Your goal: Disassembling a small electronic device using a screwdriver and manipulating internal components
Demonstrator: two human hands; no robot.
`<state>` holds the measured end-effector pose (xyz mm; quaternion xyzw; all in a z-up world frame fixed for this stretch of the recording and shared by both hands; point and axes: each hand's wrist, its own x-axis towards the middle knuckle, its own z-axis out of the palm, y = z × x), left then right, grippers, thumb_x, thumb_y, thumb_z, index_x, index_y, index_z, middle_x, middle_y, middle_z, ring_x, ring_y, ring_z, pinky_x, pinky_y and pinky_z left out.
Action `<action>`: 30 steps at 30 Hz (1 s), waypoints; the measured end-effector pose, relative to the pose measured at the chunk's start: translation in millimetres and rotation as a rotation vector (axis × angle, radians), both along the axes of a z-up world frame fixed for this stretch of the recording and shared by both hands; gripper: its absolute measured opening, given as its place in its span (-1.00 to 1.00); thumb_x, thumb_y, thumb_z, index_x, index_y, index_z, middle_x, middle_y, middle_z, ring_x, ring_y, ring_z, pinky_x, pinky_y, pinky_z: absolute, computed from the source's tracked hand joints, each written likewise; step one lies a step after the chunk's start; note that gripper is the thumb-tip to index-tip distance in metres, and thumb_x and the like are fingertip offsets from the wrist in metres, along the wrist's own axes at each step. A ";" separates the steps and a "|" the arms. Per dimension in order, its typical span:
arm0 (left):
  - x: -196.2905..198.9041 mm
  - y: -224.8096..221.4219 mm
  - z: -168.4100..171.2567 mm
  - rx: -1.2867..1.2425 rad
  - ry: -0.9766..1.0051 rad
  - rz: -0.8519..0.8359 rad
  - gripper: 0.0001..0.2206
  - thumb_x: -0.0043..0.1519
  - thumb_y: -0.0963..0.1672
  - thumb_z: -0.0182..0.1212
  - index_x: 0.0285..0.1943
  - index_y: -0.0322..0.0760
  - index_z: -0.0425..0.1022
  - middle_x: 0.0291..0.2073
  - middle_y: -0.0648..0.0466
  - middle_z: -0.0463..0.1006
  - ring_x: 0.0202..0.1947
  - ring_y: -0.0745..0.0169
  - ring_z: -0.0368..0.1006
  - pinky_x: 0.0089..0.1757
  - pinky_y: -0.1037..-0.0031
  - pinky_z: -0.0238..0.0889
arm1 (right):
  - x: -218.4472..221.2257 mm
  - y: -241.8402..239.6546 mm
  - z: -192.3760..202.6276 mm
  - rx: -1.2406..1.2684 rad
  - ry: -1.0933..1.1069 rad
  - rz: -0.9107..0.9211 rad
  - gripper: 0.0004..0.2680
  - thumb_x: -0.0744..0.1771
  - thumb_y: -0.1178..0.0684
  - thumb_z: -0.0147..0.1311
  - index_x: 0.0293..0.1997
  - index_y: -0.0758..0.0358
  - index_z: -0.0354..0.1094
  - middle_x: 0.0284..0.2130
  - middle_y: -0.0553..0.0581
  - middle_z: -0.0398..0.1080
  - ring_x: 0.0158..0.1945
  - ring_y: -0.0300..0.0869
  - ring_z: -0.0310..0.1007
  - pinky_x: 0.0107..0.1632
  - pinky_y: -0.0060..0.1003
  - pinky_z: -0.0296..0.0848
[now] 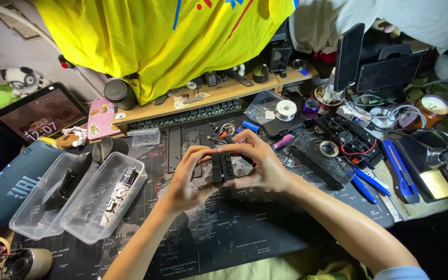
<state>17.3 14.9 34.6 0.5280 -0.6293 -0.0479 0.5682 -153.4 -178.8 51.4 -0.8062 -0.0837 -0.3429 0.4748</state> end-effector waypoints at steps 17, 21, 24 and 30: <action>-9.3 0.8 -6.8 0.279 0.619 -0.209 -0.37 0.19 -0.17 0.58 0.45 -0.40 0.41 0.14 -0.11 0.63 0.14 0.11 0.54 0.05 0.14 0.54 | 4.7 -0.3 8.2 0.293 0.158 0.098 -0.59 0.25 0.01 0.57 0.13 0.41 0.57 -0.13 0.22 0.33 -0.28 -0.18 0.53 -0.18 -0.16 0.71; -10.8 -0.2 -8.6 0.296 0.730 -0.201 -0.42 0.21 -0.14 0.54 0.40 -0.41 0.43 0.01 -0.03 0.56 -0.01 0.20 0.47 -0.02 0.29 0.50 | 1.8 -2.2 9.5 0.350 0.264 0.067 -0.65 0.30 0.00 0.50 0.15 0.34 0.59 -0.15 0.21 0.36 -0.30 -0.21 0.55 -0.27 -0.20 0.70; -6.5 -0.4 -20.9 0.317 0.746 -0.190 -0.42 0.23 -0.10 0.53 0.40 -0.43 0.44 -0.04 -0.01 0.53 -0.03 0.22 0.44 -0.04 0.32 0.47 | 3.0 -3.1 4.1 0.390 0.303 0.058 -0.66 0.31 0.01 0.48 0.15 0.34 0.60 -0.16 0.26 0.38 -0.31 -0.20 0.51 -0.29 -0.21 0.68; -10.2 -1.2 -23.7 0.342 0.767 -0.164 -0.42 0.24 -0.03 0.51 0.38 -0.41 0.48 -0.09 0.03 0.52 -0.05 0.31 0.41 -0.05 0.44 0.40 | 3.5 0.5 10.5 0.540 0.341 0.084 -0.69 0.34 0.03 0.42 0.12 0.41 0.58 -0.20 0.23 0.36 -0.36 -0.23 0.52 -0.34 -0.25 0.70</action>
